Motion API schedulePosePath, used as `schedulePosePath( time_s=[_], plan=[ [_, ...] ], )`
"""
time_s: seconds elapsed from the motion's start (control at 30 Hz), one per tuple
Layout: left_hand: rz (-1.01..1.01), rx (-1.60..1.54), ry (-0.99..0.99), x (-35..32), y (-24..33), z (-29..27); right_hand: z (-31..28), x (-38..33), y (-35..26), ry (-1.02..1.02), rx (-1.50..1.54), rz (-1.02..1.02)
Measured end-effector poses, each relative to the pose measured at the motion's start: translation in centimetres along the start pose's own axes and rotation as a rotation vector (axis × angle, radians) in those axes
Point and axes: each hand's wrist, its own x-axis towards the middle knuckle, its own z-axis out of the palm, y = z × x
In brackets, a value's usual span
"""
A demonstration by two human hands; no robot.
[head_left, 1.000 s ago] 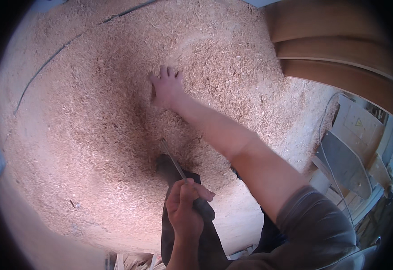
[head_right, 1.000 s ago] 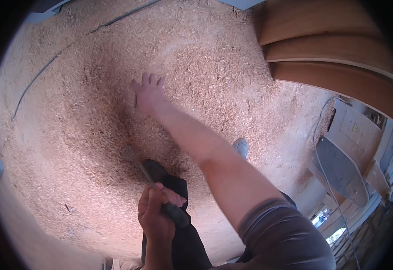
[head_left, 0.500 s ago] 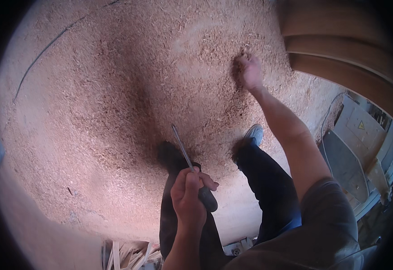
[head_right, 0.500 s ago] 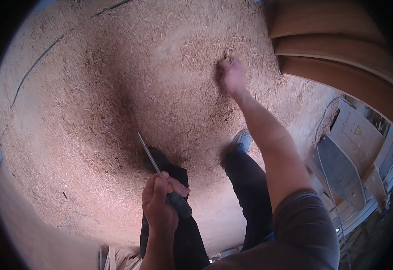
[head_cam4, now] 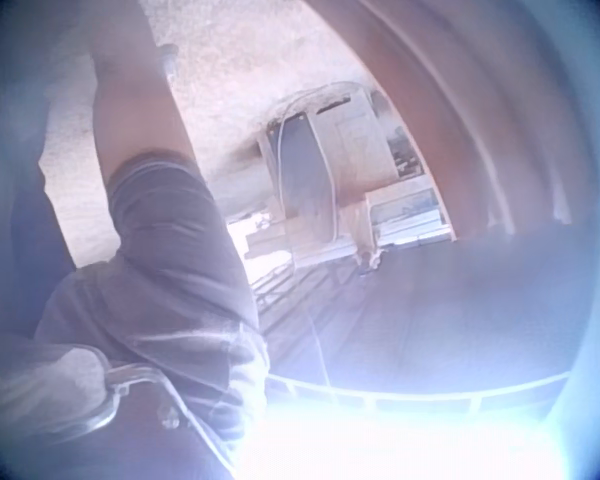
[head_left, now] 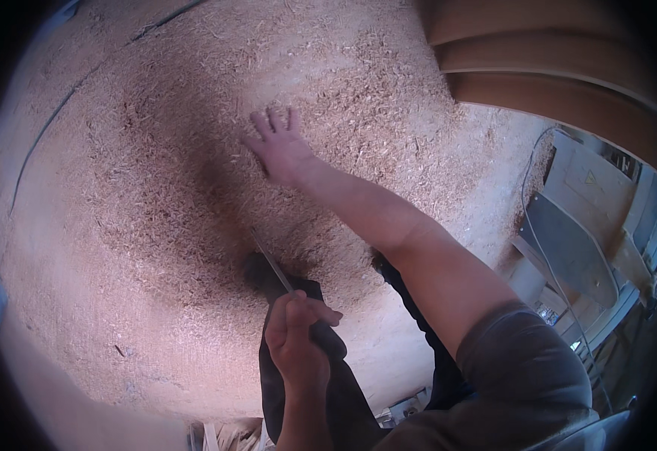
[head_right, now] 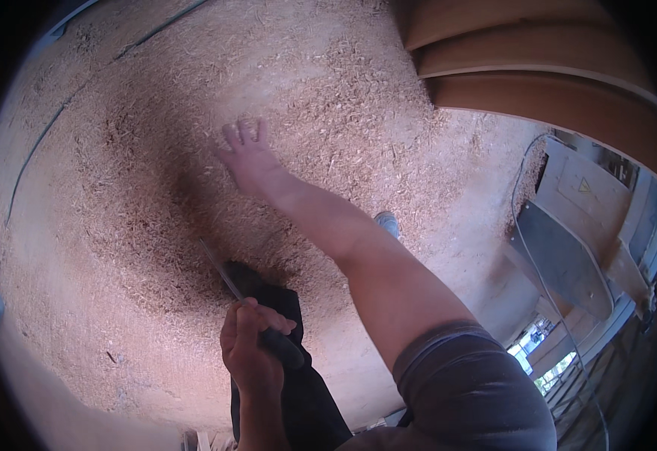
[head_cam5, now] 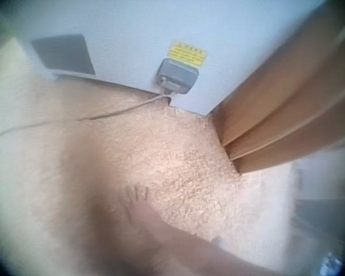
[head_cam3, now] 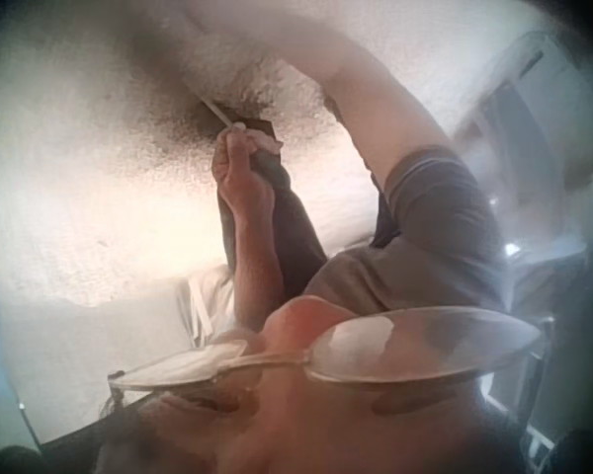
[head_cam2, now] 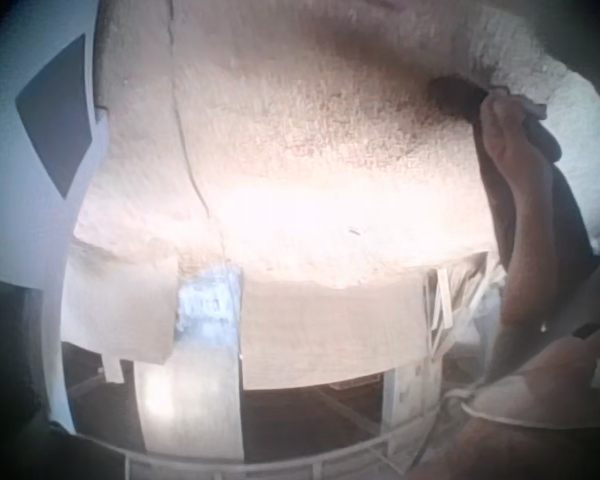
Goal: The person uses a screwdriver to loosen and remove screws from a metal panel on a large machine, then briefly sweeps sawdust from the floor with a broom before returning to continue unscrewing the panel. The panel remains attached but is manipulated during the process.
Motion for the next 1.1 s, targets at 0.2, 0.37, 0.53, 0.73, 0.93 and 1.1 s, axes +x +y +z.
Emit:
schedulePosePath(
  time_s=[0.2,0.37,0.53,0.73,0.93,1.1],
  plan=[
    [-0.035,-0.027,0.012,-0.6,-0.2,-0.6,2.2,-7.4,9.9,0.112,0.053,0.459],
    [-0.040,0.005,-0.017,-0.5,-0.4,-0.7,9.7,-16.0,18.4,0.243,0.493,0.891],
    [-0.035,-0.018,-0.012,-0.4,-0.6,-0.8,7.3,-14.5,15.2,0.222,0.166,0.779],
    [-0.027,-0.028,-0.006,-0.6,-1.2,-0.7,2.1,-4.3,2.2,0.099,0.253,0.385],
    [0.030,-0.027,0.058,-0.2,-1.6,-1.3,6.2,-5.6,-6.5,0.091,0.216,-0.023],
    [0.003,-0.088,0.090,-0.7,-1.2,-1.5,9.3,-11.8,-0.3,0.058,0.100,0.127]
  ],
)
